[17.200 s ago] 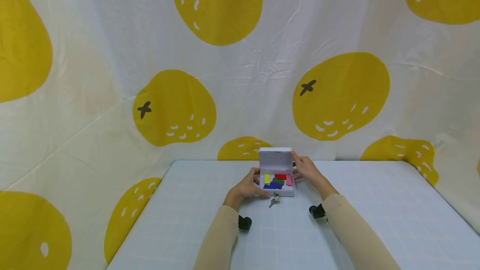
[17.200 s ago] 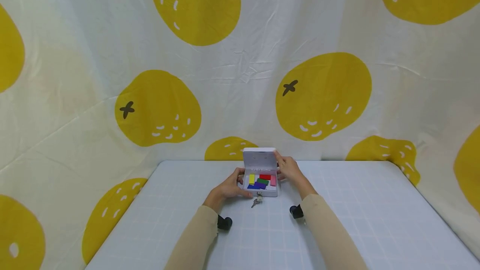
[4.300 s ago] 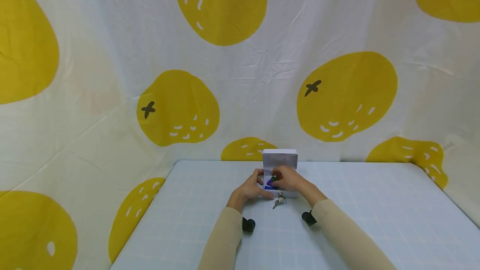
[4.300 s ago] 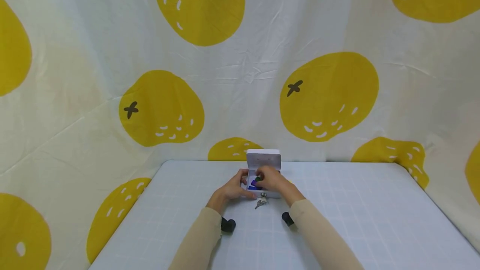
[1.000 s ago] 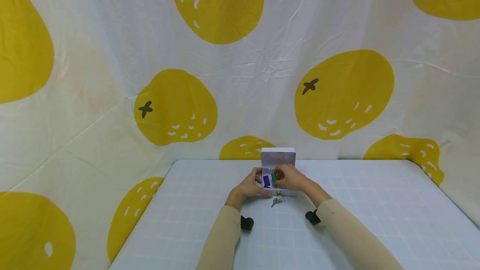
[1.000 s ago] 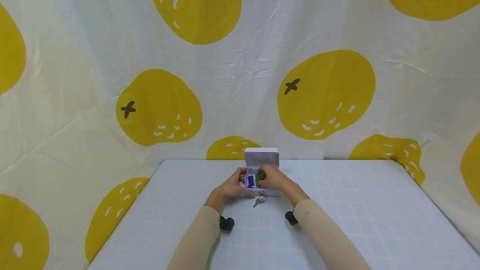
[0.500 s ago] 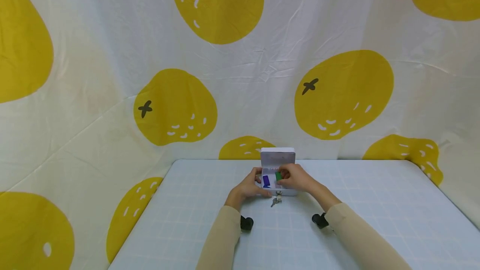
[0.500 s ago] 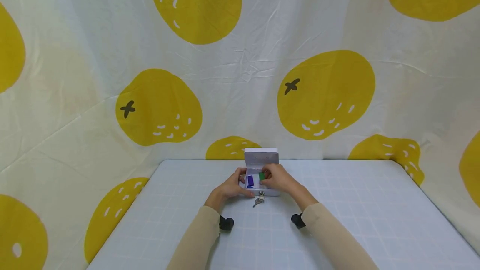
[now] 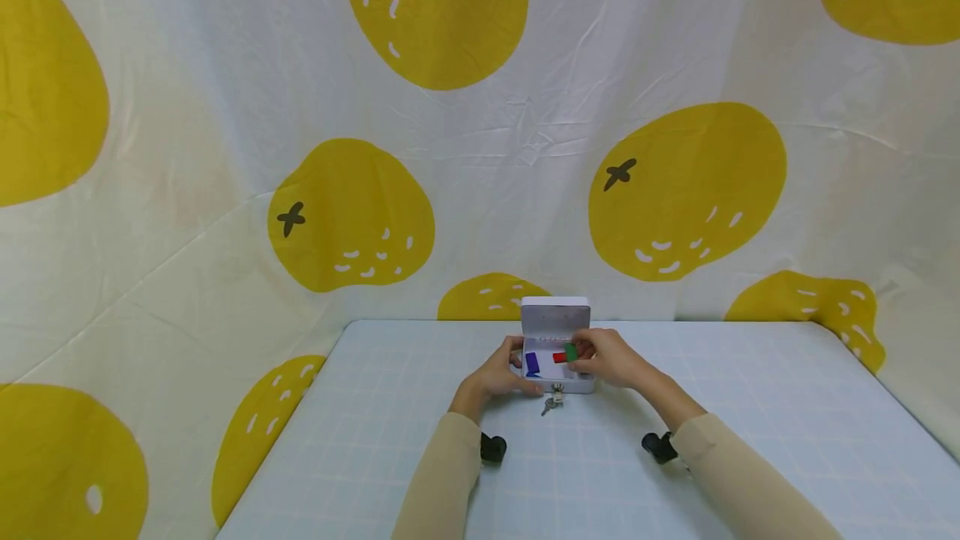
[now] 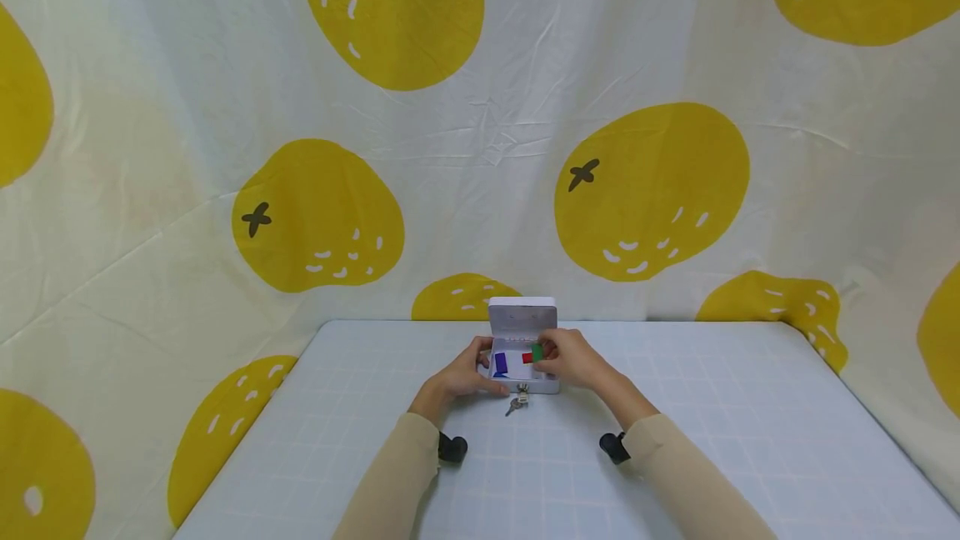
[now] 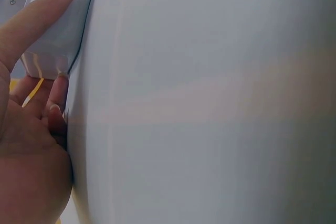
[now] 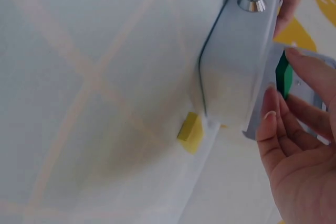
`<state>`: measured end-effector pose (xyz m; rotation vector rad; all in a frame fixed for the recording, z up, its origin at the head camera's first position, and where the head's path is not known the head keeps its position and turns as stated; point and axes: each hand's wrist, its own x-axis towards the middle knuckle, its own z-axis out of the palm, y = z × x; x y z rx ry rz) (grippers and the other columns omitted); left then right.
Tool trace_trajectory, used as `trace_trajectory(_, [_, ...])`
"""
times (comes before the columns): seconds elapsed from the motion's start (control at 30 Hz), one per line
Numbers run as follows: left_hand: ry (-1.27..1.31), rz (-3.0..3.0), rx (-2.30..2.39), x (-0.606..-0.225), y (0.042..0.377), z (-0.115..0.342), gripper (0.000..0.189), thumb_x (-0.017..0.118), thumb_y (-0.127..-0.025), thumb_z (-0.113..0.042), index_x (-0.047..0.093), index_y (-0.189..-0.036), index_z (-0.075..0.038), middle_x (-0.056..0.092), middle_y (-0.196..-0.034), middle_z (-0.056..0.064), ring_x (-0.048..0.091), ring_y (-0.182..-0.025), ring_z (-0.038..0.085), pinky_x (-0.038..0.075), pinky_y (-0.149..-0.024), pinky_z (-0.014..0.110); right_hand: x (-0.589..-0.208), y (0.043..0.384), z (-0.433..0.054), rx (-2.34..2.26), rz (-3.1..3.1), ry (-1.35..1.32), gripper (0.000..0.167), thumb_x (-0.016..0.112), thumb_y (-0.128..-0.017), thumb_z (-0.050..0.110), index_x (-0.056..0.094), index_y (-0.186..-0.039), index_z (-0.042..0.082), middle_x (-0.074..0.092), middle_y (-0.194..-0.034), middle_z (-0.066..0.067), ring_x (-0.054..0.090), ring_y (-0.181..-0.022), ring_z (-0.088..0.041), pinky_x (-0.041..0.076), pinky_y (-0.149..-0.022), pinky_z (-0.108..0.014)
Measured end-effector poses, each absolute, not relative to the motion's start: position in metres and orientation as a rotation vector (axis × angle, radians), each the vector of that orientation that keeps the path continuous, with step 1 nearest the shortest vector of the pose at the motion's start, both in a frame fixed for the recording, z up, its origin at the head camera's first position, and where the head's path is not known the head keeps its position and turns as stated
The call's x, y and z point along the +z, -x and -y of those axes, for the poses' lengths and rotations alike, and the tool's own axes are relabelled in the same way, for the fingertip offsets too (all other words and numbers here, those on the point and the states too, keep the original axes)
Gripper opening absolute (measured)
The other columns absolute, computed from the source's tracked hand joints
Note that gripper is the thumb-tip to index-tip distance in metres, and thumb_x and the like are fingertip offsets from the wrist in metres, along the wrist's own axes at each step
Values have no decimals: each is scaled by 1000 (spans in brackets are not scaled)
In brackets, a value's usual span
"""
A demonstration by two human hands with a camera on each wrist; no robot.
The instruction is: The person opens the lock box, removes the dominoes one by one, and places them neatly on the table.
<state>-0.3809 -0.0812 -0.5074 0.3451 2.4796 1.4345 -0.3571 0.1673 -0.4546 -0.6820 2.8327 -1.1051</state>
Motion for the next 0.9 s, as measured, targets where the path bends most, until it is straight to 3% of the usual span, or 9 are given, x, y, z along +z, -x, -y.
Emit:
trace_trajectory(0.37, [-292,-2496,1415,-511,385,79,92,97,-70,-22,42,-143,-26,54,-115,2,50,-109,23,42,-100,42,-459,356,-185,-1080,-2838,631,34,81,-88,11,67,-117,-2,65,-93,-4,58,-85,-20,54,-78,-32])
trace_trajectory(0.9, [-270,-2521,1389,-516,390,78,96,98,-67,-24,42,-144,-25,55,-119,0,51,-109,23,44,-103,47,-465,352,-217,-1047,-2868,538,37,82,-87,10,66,-118,-4,65,-94,-6,57,-85,-20,54,-79,-33])
